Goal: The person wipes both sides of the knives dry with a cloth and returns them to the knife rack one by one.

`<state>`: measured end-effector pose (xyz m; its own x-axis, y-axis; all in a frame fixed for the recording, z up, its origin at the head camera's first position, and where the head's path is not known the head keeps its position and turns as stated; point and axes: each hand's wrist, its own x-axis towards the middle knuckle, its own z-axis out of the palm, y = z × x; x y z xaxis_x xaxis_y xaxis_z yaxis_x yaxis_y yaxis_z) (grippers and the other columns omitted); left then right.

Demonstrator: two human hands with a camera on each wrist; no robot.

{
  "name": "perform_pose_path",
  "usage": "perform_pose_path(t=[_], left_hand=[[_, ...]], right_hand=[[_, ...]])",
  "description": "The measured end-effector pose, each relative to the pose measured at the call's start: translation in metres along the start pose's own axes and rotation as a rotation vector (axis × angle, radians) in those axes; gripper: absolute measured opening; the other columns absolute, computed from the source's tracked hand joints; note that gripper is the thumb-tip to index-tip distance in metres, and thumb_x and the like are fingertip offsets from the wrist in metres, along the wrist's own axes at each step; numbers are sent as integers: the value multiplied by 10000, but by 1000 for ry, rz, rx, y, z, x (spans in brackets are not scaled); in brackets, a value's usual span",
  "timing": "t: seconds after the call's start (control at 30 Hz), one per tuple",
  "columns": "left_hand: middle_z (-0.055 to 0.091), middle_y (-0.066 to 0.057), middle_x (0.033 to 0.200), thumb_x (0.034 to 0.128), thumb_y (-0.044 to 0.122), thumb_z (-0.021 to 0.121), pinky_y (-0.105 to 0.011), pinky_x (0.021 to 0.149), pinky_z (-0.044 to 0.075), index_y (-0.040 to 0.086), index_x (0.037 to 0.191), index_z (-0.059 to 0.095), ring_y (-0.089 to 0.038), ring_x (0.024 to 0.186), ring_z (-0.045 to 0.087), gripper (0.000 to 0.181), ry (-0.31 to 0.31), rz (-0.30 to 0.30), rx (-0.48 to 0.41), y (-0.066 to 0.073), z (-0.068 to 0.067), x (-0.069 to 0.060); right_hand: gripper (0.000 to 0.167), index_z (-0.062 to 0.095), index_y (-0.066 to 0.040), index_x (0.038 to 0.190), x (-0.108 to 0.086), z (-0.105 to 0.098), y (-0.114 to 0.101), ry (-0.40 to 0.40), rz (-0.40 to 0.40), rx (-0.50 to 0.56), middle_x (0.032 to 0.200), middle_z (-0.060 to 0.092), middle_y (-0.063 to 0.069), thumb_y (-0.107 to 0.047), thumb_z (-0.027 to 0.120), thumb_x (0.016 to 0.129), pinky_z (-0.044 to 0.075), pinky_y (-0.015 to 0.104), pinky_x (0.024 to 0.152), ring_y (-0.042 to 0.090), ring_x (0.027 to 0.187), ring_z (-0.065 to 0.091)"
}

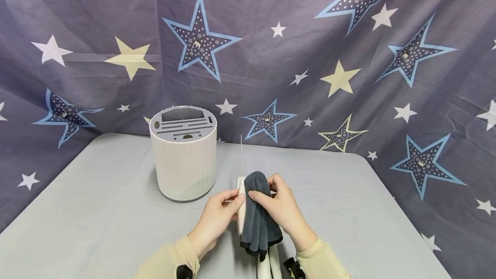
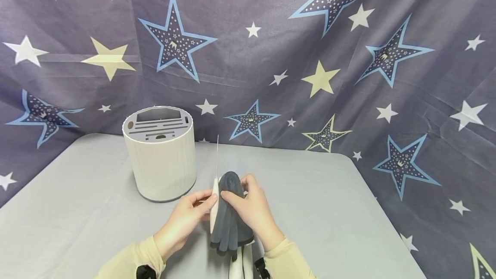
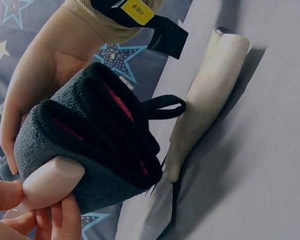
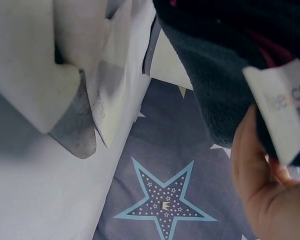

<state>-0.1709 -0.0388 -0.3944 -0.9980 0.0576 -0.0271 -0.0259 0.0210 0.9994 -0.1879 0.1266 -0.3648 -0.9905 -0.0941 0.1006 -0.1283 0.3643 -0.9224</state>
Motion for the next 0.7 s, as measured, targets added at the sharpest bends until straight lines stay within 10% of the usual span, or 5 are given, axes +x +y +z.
perform_pose_path(t=[0.7], left_hand=[[684,-209,1099,986,170,604,-339,731,583,-129,1276,576,-147,840,655,418,-13,5,-18,1,1,-1]], right_hand=[[294,512,-45,941,-1,1,0,5,5,40,929,655,93,-189,748,843,525,295,531,138,602,625]])
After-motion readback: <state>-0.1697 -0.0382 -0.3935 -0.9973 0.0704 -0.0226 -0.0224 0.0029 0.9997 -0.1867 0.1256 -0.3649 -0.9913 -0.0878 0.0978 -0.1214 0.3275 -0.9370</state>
